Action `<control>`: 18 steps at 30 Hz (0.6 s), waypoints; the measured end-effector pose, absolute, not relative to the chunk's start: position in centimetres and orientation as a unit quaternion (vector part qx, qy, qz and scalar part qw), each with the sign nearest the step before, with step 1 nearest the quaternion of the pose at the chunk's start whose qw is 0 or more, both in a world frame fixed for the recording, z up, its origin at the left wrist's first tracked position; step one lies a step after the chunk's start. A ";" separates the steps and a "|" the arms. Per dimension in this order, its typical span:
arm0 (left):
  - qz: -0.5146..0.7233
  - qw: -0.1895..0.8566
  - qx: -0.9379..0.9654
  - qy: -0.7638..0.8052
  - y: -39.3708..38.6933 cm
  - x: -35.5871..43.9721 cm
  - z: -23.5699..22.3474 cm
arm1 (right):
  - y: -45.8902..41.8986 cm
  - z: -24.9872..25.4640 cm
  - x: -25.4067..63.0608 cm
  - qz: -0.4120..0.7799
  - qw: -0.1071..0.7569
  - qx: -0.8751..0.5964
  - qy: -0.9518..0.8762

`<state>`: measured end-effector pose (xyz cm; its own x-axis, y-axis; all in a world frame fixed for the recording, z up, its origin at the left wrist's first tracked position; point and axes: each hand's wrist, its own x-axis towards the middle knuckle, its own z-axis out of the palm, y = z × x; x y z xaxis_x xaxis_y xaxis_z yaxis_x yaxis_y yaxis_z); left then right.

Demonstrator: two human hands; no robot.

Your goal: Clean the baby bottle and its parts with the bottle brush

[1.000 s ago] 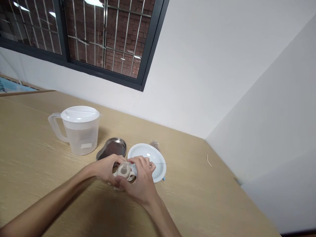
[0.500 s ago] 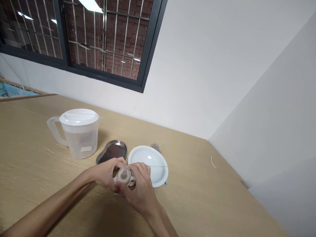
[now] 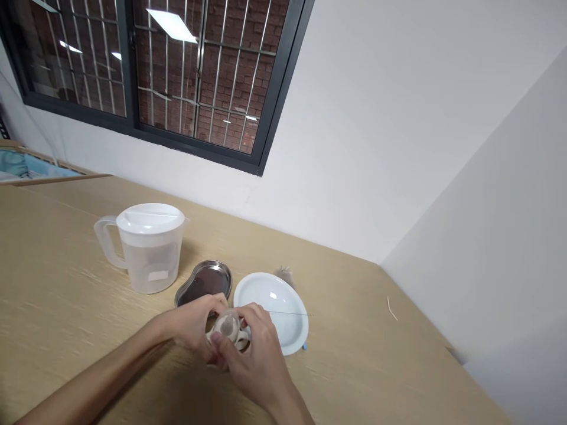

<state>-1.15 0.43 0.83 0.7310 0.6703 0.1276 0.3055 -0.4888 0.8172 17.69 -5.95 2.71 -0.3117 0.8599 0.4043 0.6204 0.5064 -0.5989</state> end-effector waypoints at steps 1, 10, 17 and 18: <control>0.219 0.408 0.835 0.297 0.4 -1.1 0.8 | -6.0 2.6 17.7 0.165 0.355 -0.468 -0.792; 0.223 0.398 0.836 0.304 0.4 -1.0 0.6 | -5.8 3.6 19.4 0.132 0.372 -0.406 -0.824; 0.239 0.448 0.822 0.256 0.1 -0.6 0.7 | -5.1 3.4 21.5 0.146 0.462 -0.449 -0.751; 0.232 0.460 0.823 0.240 0.0 -0.5 0.7 | -5.0 3.3 21.8 0.148 0.476 -0.453 -0.739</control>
